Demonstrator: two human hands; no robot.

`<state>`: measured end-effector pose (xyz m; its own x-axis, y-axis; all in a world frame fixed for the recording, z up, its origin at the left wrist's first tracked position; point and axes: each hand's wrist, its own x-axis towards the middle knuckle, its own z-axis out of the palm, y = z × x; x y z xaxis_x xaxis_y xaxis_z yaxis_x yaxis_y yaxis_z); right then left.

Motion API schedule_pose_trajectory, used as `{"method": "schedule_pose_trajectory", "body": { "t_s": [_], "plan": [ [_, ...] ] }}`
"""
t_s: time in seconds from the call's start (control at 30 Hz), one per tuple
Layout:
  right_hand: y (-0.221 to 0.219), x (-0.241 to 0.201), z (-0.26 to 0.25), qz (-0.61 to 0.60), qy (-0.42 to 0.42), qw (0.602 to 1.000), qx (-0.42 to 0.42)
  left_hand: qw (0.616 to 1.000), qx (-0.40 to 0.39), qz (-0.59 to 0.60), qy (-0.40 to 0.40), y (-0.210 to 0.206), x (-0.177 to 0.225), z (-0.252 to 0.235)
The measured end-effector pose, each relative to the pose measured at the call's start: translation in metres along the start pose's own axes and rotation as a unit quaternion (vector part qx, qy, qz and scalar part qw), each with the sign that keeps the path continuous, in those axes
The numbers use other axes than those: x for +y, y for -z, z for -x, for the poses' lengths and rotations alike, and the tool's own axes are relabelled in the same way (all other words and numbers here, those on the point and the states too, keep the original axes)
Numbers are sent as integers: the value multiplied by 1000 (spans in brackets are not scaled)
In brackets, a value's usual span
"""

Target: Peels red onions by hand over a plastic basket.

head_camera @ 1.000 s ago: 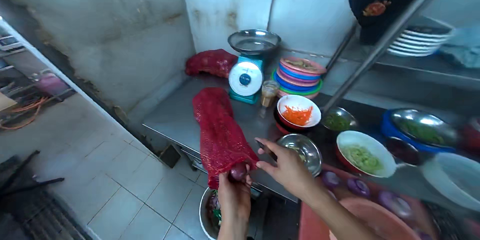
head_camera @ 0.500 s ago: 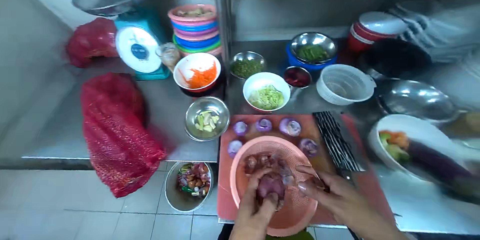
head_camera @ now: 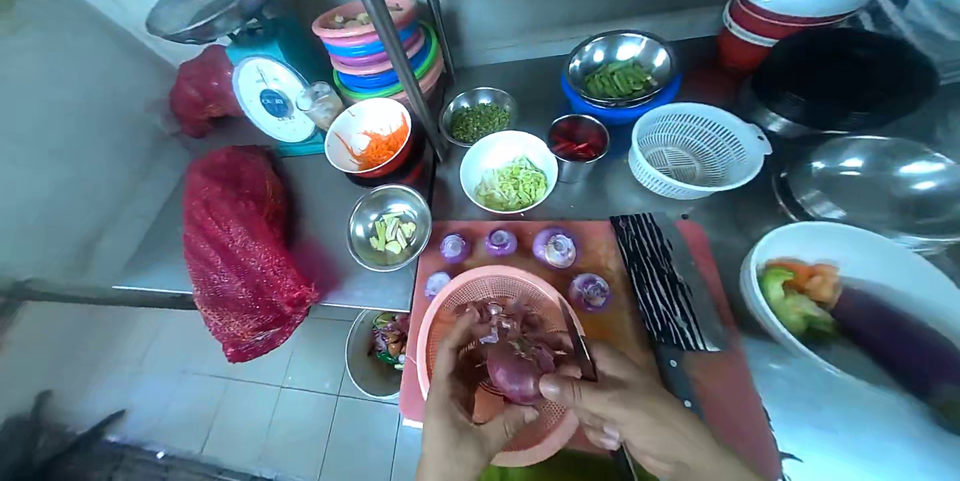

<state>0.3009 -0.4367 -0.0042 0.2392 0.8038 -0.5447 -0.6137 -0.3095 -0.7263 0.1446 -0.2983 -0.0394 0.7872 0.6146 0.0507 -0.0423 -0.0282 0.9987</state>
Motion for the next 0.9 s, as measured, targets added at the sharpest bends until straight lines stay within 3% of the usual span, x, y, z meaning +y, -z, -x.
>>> {"method": "schedule_pose_trajectory", "body": {
  "t_s": [0.07,0.17,0.23,0.33,0.53,0.67,0.9],
  "plan": [
    [-3,5,1,-55,6,998,1,997,13,75,32,-9,1,12],
    [-12,8,2,-34,16,999,19,990,32,132,44,-21,0,22],
    [-16,8,4,20,27,999,32,983,58,163,64,-23,-4,26],
    [-13,7,11,197,62,977,56,965,80,220,122,-19,-3,29],
    [-12,7,27,329,135,935,-1,973,31,222,61,-6,-4,26],
    [-22,2,28,332,154,930,-41,960,71,261,73,-9,-2,23],
    [-26,8,22,309,167,935,-40,966,71,247,33,-13,4,21]
  ]
}}
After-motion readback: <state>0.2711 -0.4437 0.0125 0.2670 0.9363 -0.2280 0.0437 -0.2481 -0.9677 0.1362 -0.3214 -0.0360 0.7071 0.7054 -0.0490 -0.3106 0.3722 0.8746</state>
